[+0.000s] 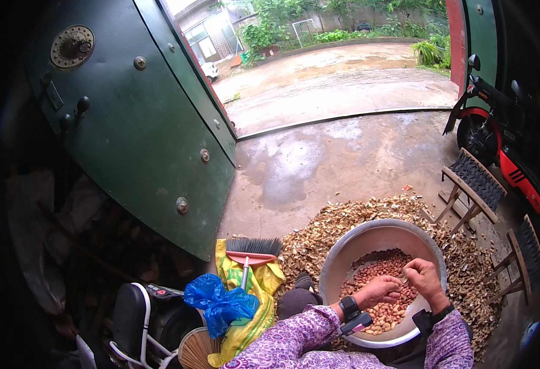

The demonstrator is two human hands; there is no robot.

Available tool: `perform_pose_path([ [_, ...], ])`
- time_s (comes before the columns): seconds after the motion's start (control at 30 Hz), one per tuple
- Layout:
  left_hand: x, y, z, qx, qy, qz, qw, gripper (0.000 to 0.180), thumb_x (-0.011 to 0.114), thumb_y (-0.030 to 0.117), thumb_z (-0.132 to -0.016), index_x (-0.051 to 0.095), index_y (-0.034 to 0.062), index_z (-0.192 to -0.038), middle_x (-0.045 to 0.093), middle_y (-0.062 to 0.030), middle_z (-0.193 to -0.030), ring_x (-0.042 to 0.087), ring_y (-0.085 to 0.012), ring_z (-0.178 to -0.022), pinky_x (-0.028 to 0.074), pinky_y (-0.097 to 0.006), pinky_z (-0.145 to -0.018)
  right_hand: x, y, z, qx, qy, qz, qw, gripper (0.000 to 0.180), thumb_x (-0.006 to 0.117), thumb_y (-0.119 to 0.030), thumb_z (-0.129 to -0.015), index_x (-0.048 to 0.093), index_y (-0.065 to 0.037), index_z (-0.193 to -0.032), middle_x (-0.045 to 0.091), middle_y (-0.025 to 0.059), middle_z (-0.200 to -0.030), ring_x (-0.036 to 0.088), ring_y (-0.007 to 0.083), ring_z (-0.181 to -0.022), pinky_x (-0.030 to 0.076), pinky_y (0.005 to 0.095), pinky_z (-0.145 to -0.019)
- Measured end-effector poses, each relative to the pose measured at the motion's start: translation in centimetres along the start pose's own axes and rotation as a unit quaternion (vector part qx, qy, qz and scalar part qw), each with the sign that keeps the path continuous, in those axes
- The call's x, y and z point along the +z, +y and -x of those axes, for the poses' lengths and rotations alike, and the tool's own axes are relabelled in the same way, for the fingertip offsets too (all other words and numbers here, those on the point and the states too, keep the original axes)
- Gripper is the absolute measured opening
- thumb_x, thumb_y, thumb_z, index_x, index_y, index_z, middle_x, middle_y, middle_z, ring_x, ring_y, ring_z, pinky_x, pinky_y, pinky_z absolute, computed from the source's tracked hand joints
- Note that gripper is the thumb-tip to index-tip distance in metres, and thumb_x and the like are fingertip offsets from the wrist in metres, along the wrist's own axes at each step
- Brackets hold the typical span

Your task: The person sits on the ground and shells peanuts by hand, placing the shelled nuts into a metal bowl and discarding the shells onto the floor. Another person briefly appears, opens an umbrella, and walks away.

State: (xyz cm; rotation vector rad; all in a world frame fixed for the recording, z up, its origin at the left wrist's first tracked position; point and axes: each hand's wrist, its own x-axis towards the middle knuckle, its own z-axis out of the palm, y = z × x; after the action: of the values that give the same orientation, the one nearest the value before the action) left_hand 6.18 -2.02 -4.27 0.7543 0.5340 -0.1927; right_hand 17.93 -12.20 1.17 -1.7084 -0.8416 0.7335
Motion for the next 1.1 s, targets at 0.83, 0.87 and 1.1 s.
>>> perform_pose_path([
  [0.83,-0.8,3.0,2.1,0.057,0.044,-0.028,0.997,0.028,0.053,0.019,-0.081,0.044,0.0041,-0.104,0.047,-0.0084,-0.097,0.055,-0.0258,-0.078,0.051,-0.037,-0.063,-13.9,3.6,1.2,-0.031,0.247,0.467,0.848,0.016,0.056,-0.015,-0.067,0.056,-0.002,-0.076,0.055,0.0174,-0.073,0.054,0.0311,-0.072,0.042,0.0373,-0.065],
  [0.87,-0.7,3.0,2.0,0.062,0.042,-0.020,0.997,0.029,0.053,0.019,-0.081,0.044,0.0033,-0.103,0.047,-0.0083,-0.096,0.055,-0.0253,-0.079,0.050,-0.036,-0.064,-13.3,3.8,1.1,-0.024,0.221,0.475,0.852,0.016,0.057,-0.015,-0.067,0.056,-0.002,-0.076,0.056,0.0173,-0.073,0.054,0.0310,-0.072,0.043,0.0371,-0.065],
  [1.1,-0.3,3.3,3.4,0.084,0.057,0.011,0.995,0.028,0.054,0.020,-0.080,0.046,0.0034,-0.102,0.048,-0.0065,-0.095,0.053,-0.0229,-0.082,0.047,-0.035,-0.068,-6.2,9.4,-1.4,0.027,0.027,0.422,0.906,0.017,0.057,-0.017,-0.064,0.059,-0.003,-0.074,0.057,0.0169,-0.073,0.055,0.0308,-0.072,0.044,0.0357,-0.067],
])
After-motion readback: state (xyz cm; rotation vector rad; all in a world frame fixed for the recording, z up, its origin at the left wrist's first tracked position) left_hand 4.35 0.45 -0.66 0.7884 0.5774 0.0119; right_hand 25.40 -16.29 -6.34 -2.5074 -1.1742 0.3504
